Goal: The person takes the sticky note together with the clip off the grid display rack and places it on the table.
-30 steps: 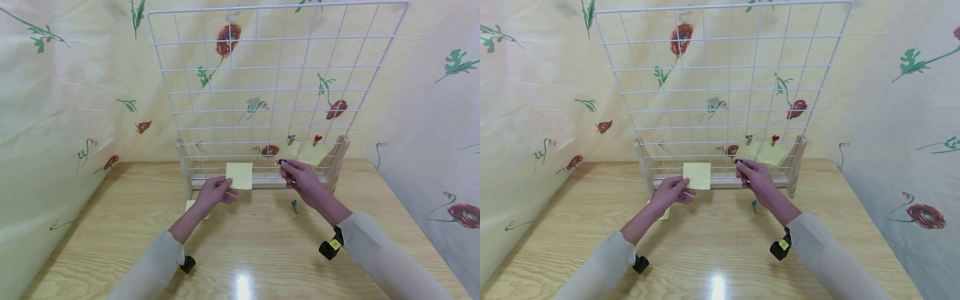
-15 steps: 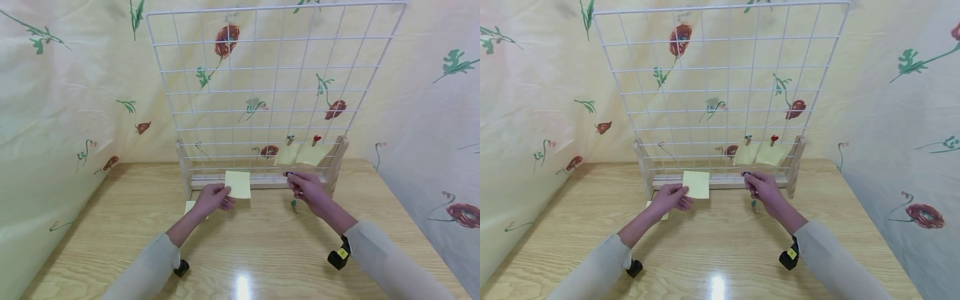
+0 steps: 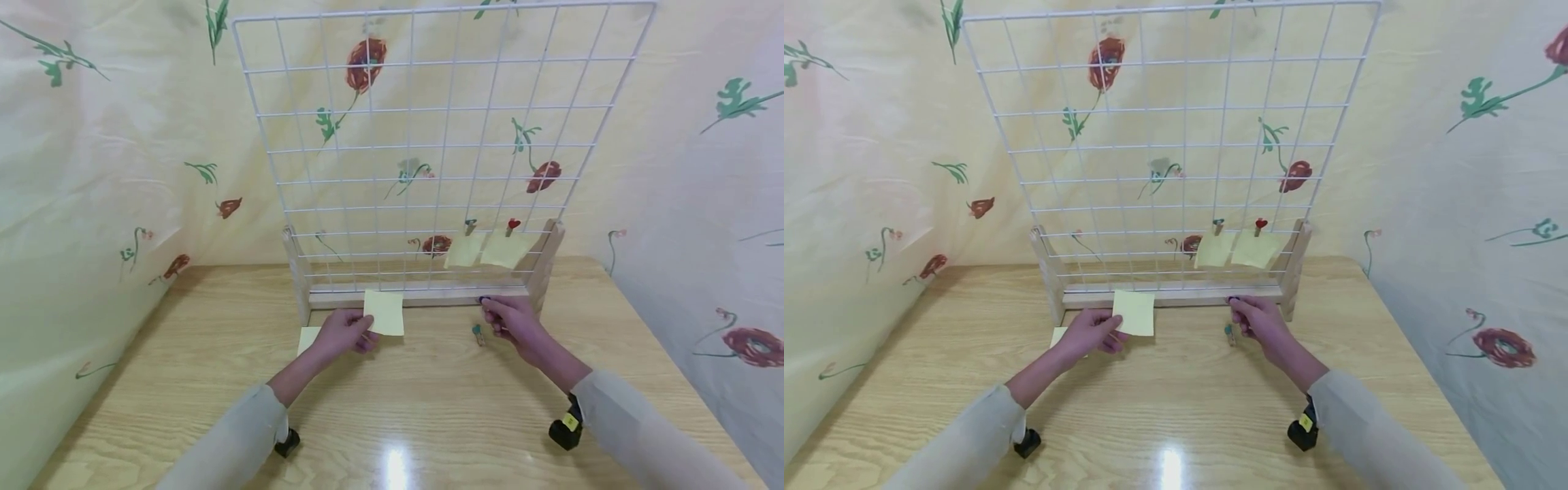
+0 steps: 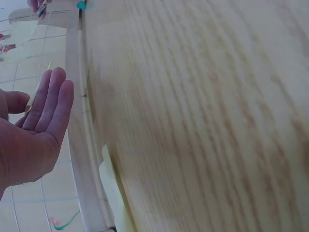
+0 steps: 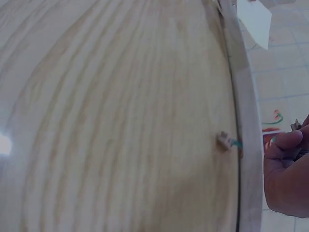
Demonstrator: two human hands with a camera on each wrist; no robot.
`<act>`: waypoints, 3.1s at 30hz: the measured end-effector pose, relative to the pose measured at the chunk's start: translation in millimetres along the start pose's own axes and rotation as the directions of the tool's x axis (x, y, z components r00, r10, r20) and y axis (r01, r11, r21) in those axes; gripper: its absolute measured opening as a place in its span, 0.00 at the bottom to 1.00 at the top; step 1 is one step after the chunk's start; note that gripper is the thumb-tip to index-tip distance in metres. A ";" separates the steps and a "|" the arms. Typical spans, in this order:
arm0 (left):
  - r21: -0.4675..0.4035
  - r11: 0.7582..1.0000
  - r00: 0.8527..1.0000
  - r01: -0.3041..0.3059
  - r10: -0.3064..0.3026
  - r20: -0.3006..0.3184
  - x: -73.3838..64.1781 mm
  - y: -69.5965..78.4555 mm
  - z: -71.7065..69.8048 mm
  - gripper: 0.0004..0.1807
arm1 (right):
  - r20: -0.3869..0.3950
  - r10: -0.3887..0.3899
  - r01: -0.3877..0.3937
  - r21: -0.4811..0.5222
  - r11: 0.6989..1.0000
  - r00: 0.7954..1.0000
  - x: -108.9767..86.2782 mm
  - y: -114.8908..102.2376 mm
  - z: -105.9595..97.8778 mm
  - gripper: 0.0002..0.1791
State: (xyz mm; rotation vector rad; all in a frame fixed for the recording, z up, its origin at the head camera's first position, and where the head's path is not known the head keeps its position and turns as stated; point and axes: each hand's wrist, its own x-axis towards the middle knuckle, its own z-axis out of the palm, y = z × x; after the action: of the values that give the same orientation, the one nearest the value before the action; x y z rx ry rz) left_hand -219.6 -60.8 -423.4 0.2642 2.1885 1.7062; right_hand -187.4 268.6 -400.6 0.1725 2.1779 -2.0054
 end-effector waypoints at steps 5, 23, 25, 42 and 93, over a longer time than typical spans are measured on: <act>0.035 0.999 1.000 0.007 -0.007 0.015 -1.9 -3.0 0.1 0.14 | -0.019 0.024 -0.024 -0.029 0.999 1.000 0.2 10.4 -7.0 0.24; 0.127 0.991 0.999 0.034 -0.039 0.037 -4.0 -15.0 -1.5 0.15 | -0.056 0.157 -0.163 -0.138 0.977 0.986 1.0 38.8 -22.9 0.22; 0.129 0.990 0.998 0.049 -0.053 0.033 -4.5 -15.0 -1.2 0.15 | -0.060 0.159 -0.166 -0.144 0.976 0.985 1.5 40.5 -23.5 0.22; 0.147 0.985 0.996 0.092 -0.088 -0.031 -5.3 -18.7 -1.3 0.13 | -0.038 0.123 -0.127 -0.179 0.976 0.992 5.8 42.8 -22.5 0.22; 0.157 0.987 0.999 -0.038 0.035 0.023 16.4 11.9 22.2 0.20 | 0.004 0.031 -0.031 -0.109 0.994 1.000 7.5 20.9 -31.4 0.30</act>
State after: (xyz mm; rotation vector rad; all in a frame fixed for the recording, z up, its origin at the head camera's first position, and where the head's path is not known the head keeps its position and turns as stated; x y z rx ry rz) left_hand -226.9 -31.9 -419.2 0.3625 2.3208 1.5434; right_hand -192.0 301.4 -420.1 0.1845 2.2604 -1.8626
